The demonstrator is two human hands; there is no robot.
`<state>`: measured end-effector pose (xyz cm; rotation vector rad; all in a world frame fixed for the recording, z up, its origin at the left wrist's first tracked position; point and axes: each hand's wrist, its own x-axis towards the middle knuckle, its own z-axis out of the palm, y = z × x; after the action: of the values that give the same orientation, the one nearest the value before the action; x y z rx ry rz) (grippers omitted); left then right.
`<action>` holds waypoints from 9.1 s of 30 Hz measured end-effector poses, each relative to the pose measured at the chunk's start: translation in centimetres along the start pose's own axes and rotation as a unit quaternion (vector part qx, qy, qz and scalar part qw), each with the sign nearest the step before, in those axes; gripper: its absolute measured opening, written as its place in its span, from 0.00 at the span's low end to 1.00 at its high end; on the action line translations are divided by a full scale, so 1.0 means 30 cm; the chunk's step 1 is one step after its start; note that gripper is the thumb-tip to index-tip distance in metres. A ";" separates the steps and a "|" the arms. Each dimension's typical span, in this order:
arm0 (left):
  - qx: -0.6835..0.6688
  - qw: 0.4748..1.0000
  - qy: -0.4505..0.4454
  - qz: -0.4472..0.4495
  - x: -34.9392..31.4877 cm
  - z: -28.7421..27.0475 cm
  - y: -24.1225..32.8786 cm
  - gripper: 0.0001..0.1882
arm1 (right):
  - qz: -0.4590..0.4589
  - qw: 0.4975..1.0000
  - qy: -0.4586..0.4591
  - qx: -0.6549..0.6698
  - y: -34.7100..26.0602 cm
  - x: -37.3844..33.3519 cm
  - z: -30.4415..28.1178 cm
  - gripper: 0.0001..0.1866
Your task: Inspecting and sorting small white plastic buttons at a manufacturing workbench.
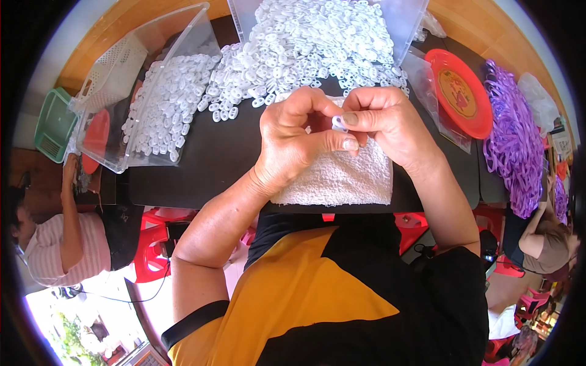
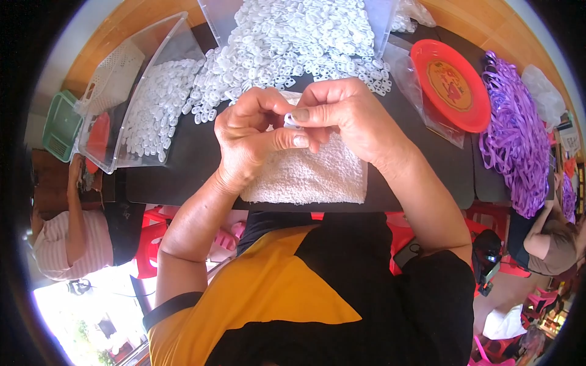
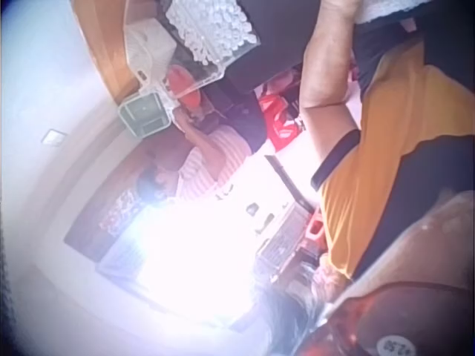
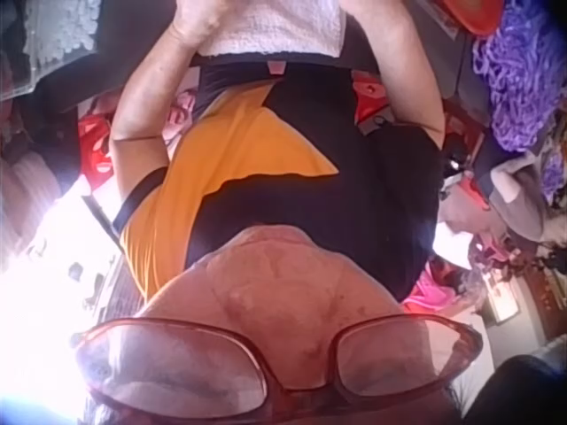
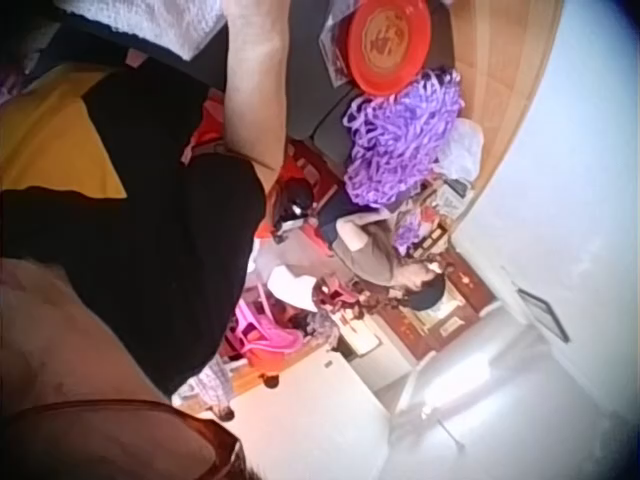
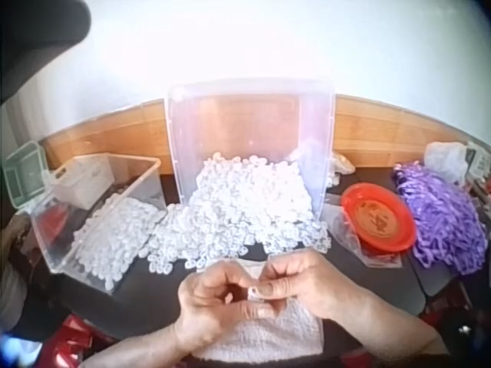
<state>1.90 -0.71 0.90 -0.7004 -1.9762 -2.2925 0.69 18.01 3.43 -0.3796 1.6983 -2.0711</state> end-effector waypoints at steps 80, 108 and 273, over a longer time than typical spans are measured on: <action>0.348 0.901 0.040 0.254 0.005 0.001 -0.028 0.17 | -0.099 0.979 0.121 -0.128 0.007 -0.019 0.072 0.10; 0.266 0.948 0.045 0.170 0.009 0.001 -0.011 0.14 | -0.146 0.966 0.169 -0.133 0.011 -0.009 0.063 0.08; -0.328 0.921 -0.037 -0.207 -0.106 0.029 0.109 0.13 | -0.216 0.929 0.261 -0.151 0.068 0.061 -0.042 0.14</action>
<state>6.05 -1.33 2.91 -0.4050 -1.4519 -3.2844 -1.18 17.87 1.07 -0.3359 2.4518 -2.3679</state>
